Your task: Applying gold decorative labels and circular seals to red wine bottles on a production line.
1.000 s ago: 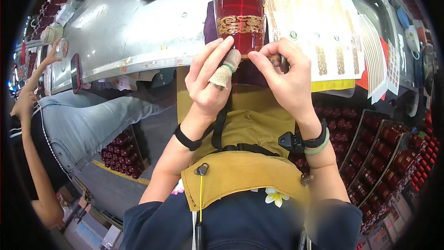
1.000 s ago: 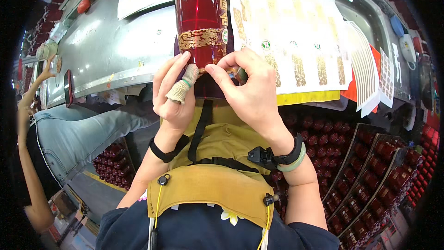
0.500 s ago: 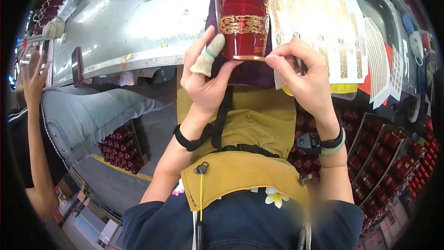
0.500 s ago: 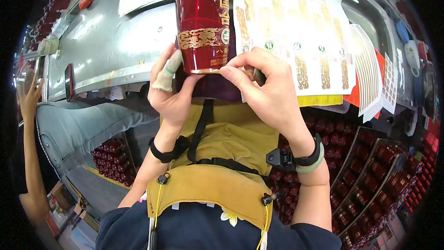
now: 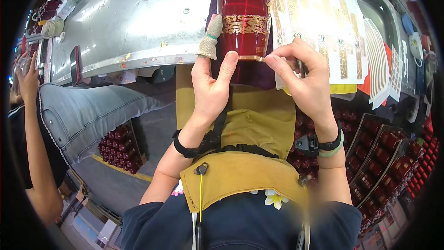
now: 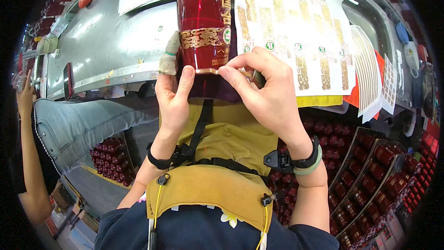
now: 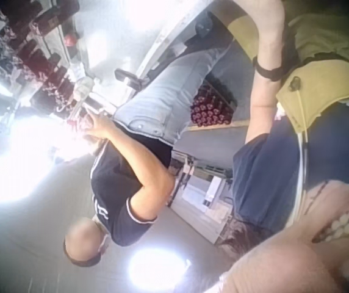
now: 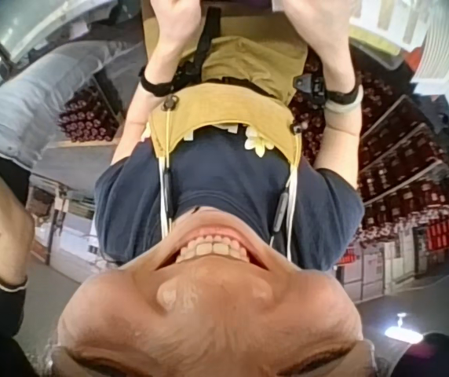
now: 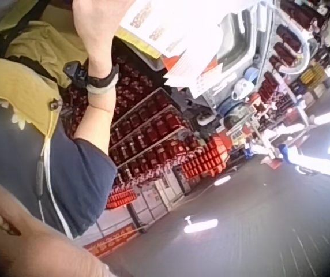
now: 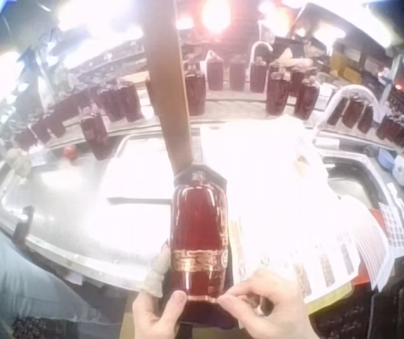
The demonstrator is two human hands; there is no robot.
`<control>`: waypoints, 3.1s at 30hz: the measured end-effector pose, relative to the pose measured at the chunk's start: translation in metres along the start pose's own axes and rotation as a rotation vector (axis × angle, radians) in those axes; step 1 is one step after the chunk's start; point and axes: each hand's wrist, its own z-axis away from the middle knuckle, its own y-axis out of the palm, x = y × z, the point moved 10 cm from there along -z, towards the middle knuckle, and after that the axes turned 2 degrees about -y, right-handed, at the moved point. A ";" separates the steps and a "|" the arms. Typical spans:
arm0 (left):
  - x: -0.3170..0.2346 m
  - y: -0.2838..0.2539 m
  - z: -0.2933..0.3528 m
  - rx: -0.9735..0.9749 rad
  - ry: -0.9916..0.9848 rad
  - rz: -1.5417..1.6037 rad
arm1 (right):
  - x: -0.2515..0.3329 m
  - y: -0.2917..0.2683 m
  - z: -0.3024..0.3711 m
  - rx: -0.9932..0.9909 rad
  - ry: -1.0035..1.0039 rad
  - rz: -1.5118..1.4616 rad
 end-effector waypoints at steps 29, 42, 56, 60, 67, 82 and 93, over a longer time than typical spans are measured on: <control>-0.052 -0.006 0.028 -0.224 0.655 -0.559 | -0.003 0.002 0.003 -0.007 -0.025 0.023; -0.043 -0.006 0.025 -0.234 0.682 -0.632 | -0.014 -0.004 -0.002 0.030 0.000 0.006; -0.045 0.000 0.031 -0.239 0.753 -0.750 | -0.015 -0.002 -0.004 0.010 -0.011 0.014; -0.046 0.001 0.030 -0.224 0.768 -0.709 | -0.016 -0.002 -0.005 0.016 0.005 0.029; -0.054 0.012 0.032 -0.205 0.817 -0.798 | -0.018 -0.002 -0.006 -0.003 -0.027 0.047; -0.048 -0.001 0.022 -0.205 0.739 -0.638 | -0.014 -0.001 -0.004 -0.014 -0.054 -0.005; -0.061 0.019 0.032 -0.184 0.827 -0.834 | -0.018 -0.002 -0.004 -0.022 -0.081 0.037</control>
